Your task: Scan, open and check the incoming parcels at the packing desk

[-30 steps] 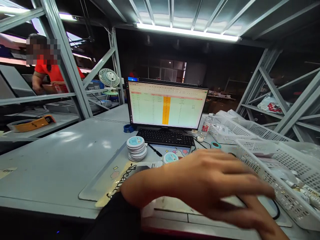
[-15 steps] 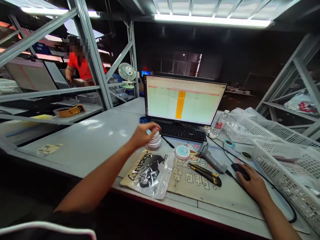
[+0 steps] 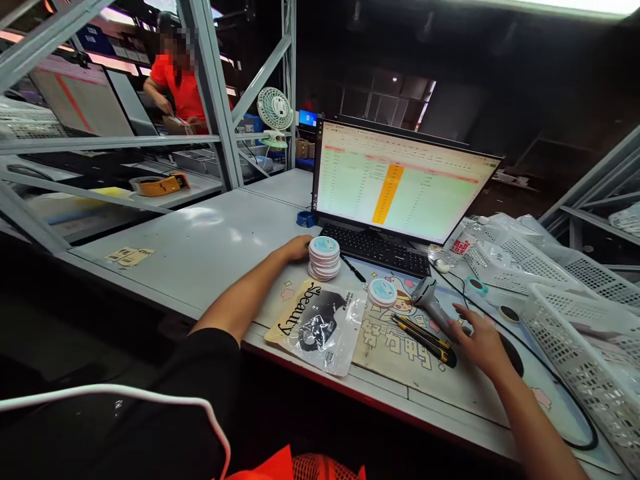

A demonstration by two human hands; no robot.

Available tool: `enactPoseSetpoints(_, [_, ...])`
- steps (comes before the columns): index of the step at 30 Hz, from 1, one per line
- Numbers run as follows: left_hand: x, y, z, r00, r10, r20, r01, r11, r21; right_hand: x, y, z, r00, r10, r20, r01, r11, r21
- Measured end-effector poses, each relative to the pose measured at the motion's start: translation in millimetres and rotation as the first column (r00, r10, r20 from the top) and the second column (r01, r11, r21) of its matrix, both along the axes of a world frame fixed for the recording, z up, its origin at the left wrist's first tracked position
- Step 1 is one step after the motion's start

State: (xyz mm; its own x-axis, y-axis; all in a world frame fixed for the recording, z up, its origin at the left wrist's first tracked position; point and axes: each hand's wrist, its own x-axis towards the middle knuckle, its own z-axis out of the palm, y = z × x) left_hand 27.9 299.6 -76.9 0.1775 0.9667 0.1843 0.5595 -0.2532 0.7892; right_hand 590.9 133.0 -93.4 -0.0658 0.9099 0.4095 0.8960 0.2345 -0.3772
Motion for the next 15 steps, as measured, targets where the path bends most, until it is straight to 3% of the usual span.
enactPoseSetpoints(3, [-4, -5, -2.1, 0.994, 0.022, 0.106, -0.023, 1.000, 0.006, -18, 3, 3, 1.000, 0.026, 0.012, -0.026, 0.999, -0.033])
enactPoseSetpoints(7, [-29, -22, 2.7, 0.939, 0.152, 0.310, -0.142, 0.988, -0.053, -33, 8, 2, 0.996, 0.023, 0.085, -0.016, 0.997, -0.081])
enactPoseSetpoints(12, [-66, -78, 13.4, 0.743, 0.250, 0.621, -0.236, 0.966, -0.106, -37, 17, -10, 0.981, -0.038, 0.192, 0.055, 0.995, -0.085])
enactPoseSetpoints(15, [-57, -125, 22.6, 0.638, 0.204, 0.743, -0.217, 0.973, -0.082, -47, 23, -14, 0.966, -0.085, 0.243, 0.120, 0.984, -0.134])
